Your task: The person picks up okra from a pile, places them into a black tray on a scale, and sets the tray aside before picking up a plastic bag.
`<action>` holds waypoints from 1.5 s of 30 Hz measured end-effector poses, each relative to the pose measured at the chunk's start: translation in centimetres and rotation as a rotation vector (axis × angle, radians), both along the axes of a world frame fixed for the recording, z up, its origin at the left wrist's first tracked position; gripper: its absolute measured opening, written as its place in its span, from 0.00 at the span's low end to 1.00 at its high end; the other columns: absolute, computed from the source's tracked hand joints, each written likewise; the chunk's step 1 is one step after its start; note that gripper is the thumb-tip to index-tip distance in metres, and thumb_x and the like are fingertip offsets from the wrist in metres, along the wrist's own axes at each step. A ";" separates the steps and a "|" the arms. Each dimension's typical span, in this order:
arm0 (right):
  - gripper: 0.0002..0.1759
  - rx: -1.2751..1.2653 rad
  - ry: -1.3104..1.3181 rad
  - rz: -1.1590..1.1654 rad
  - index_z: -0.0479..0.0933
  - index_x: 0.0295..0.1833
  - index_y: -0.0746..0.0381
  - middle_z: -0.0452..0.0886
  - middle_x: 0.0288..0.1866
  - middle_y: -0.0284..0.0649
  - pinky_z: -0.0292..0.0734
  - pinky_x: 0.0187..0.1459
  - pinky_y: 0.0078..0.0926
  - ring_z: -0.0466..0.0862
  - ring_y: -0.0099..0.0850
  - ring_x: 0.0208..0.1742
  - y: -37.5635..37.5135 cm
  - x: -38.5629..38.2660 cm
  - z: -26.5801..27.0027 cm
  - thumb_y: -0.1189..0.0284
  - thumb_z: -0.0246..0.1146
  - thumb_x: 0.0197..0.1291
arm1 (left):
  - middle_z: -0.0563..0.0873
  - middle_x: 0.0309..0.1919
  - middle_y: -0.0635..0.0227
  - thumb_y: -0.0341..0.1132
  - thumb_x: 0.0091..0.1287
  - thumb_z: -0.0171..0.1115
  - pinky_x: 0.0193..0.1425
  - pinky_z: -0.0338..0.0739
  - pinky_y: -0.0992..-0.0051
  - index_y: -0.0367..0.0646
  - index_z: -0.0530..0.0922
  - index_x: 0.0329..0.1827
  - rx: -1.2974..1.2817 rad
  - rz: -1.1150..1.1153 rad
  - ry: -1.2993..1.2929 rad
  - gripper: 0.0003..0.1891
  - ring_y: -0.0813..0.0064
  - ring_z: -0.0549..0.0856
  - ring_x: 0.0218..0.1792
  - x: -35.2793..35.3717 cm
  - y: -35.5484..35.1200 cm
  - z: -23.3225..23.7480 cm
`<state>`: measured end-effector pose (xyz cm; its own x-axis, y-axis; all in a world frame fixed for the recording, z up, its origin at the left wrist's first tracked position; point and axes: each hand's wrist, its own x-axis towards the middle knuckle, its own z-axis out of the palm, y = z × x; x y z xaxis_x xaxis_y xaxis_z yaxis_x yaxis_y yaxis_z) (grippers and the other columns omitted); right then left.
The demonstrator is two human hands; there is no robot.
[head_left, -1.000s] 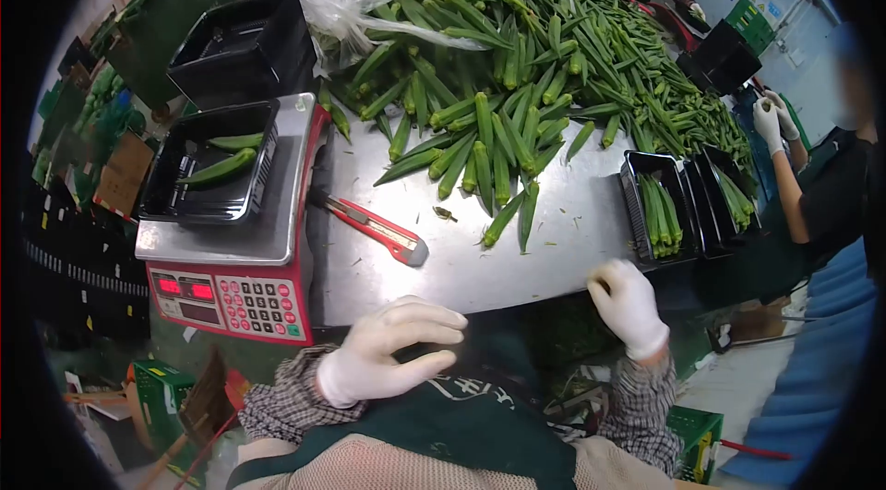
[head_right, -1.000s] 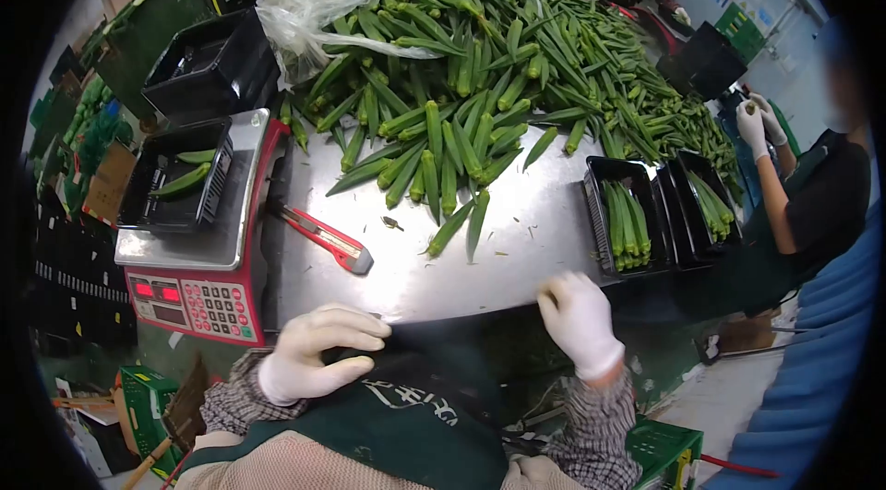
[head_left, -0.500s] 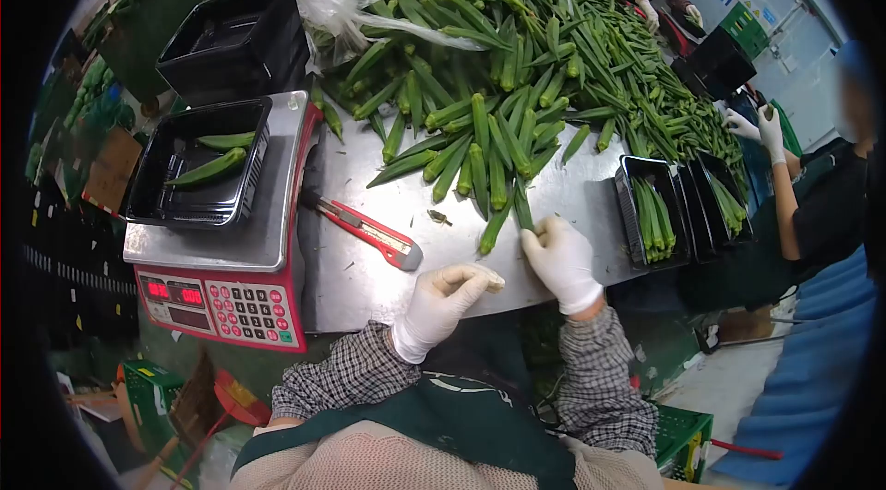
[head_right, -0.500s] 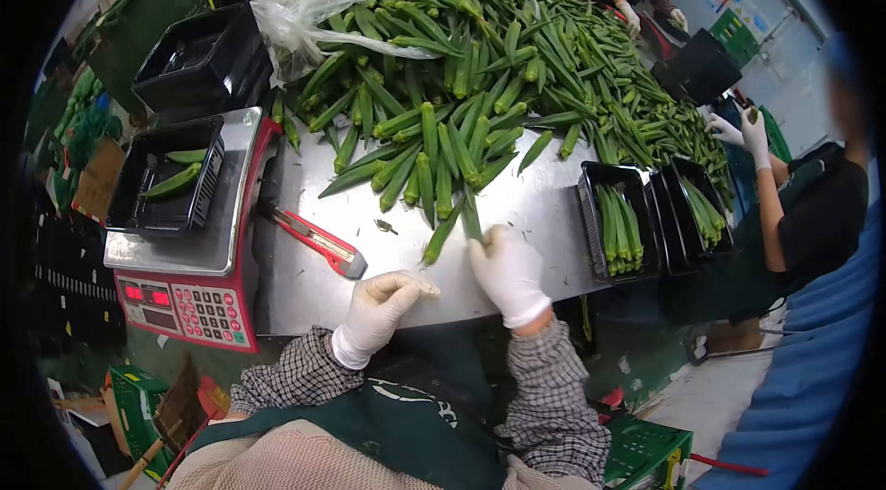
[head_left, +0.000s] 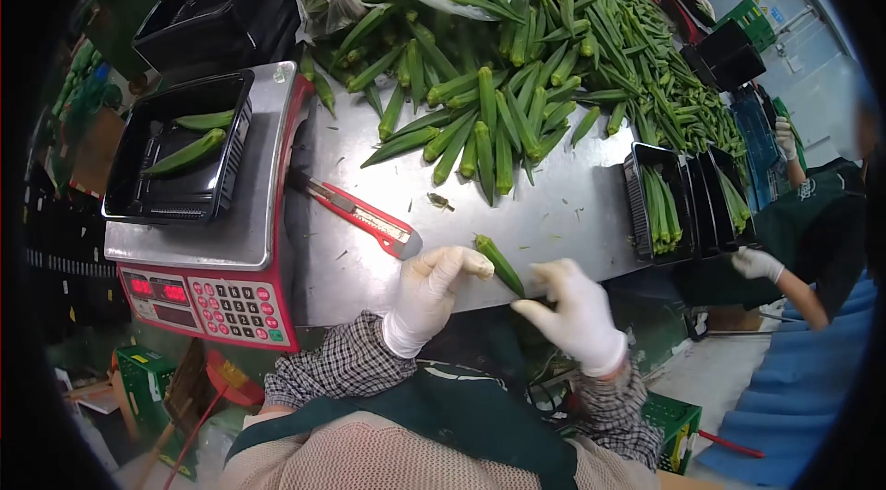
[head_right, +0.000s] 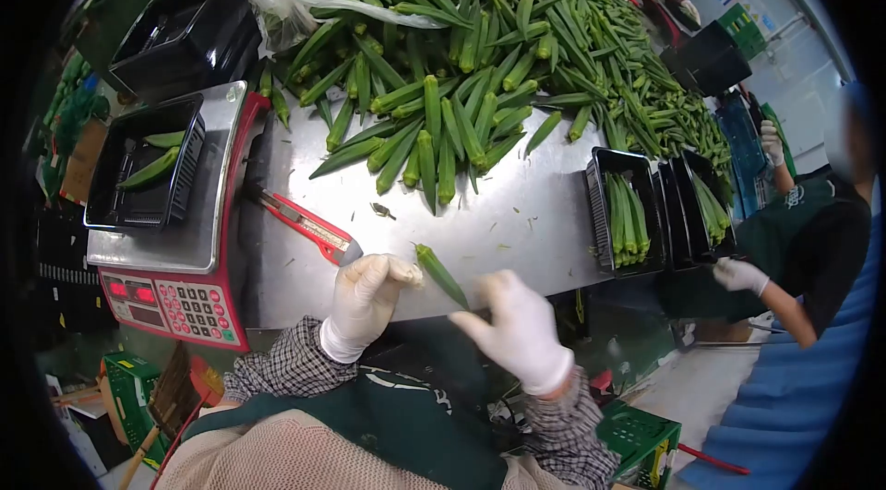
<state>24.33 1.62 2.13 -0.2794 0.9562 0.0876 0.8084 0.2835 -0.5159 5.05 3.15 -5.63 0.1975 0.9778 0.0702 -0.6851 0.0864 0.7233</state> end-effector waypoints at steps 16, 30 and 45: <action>0.18 -0.817 1.197 -0.168 0.74 0.51 0.71 0.77 0.32 0.34 0.67 0.25 0.13 0.70 0.18 0.22 1.8 1.1 -2.1 0.67 0.55 0.66 | 0.83 0.42 0.54 0.36 0.71 0.50 0.54 0.75 0.66 0.31 0.77 0.43 -0.039 -0.025 -0.041 0.14 0.66 0.82 0.45 0.0 0.1 -0.2; 0.13 0.207 0.327 -0.060 0.77 0.44 0.64 0.76 0.35 0.42 0.72 0.31 0.23 0.76 0.31 0.27 5.3 -1.2 -0.7 0.78 0.65 0.51 | 0.76 0.55 0.58 0.38 0.71 0.50 0.65 0.67 0.67 0.34 0.72 0.56 -0.138 -0.099 -0.180 0.18 0.68 0.75 0.57 1.0 1.3 0.2; 0.09 -0.393 0.568 0.126 0.79 0.39 0.69 0.80 0.31 0.34 0.70 0.34 0.18 0.77 0.22 0.31 8.3 3.4 6.6 0.77 0.57 0.53 | 0.79 0.49 0.53 0.45 0.72 0.46 0.42 0.79 0.72 0.36 0.69 0.58 -0.367 -0.305 -0.309 0.21 0.68 0.82 0.42 0.3 1.3 0.4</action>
<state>27.74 9.96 8.72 -0.4035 0.9103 -0.0926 0.3565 0.0632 -0.9322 5.40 4.42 -5.23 0.4992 0.8507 -0.1645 -0.7646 0.5218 0.3783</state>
